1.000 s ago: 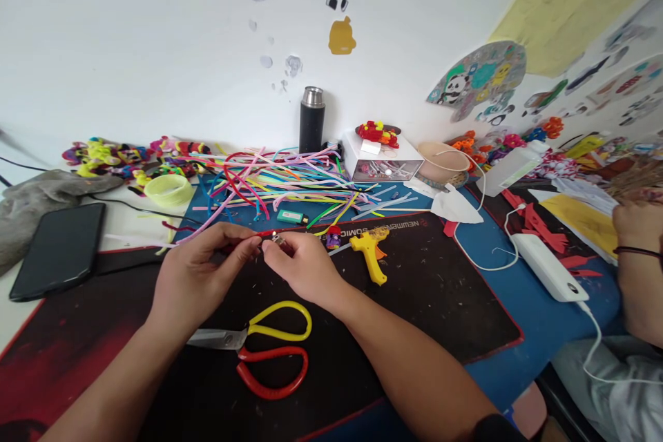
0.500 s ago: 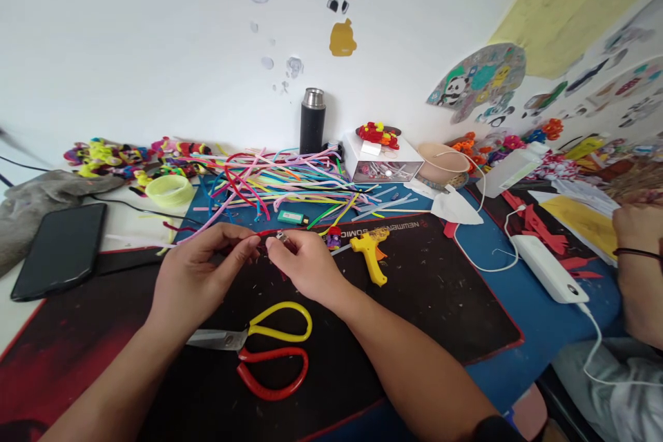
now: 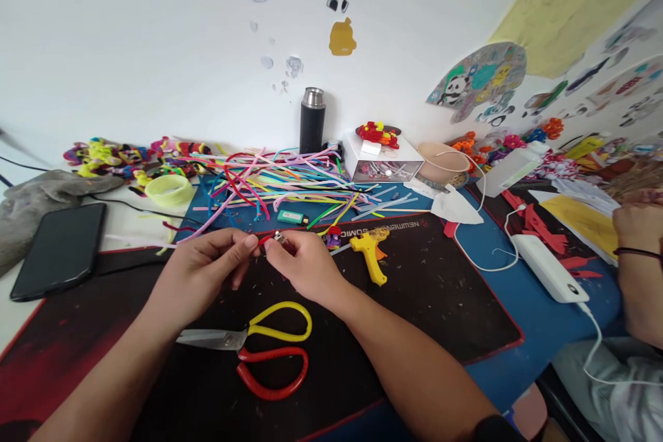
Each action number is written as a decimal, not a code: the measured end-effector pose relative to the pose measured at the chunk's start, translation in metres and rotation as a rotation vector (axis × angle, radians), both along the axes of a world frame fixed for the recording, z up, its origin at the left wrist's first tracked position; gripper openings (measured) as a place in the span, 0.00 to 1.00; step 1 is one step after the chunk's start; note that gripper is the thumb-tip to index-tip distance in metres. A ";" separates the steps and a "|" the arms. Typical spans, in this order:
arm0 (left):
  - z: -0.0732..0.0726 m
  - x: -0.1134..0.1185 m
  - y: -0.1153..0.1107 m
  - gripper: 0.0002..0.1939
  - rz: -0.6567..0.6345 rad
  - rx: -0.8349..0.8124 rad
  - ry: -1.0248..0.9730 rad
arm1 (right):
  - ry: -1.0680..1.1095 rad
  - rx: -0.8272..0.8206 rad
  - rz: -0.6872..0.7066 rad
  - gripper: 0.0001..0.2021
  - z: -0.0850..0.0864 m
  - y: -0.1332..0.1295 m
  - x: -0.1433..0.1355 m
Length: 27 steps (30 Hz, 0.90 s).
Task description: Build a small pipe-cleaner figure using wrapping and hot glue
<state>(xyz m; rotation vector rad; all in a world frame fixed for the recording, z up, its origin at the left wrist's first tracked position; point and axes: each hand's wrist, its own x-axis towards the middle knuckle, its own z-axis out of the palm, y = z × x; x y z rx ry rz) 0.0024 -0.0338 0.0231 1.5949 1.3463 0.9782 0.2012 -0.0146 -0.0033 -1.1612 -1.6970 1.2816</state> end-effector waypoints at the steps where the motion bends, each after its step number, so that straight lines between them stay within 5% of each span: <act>1: 0.000 0.000 0.001 0.34 -0.023 -0.038 -0.032 | -0.013 0.008 -0.003 0.21 0.000 0.000 0.000; 8: -0.010 0.000 0.004 0.36 -0.067 -0.243 -0.245 | -0.068 0.053 0.007 0.21 -0.001 -0.001 -0.002; 27: -0.019 -0.004 0.007 0.33 -0.040 -0.210 -0.194 | -0.118 0.094 0.015 0.22 -0.001 0.000 -0.003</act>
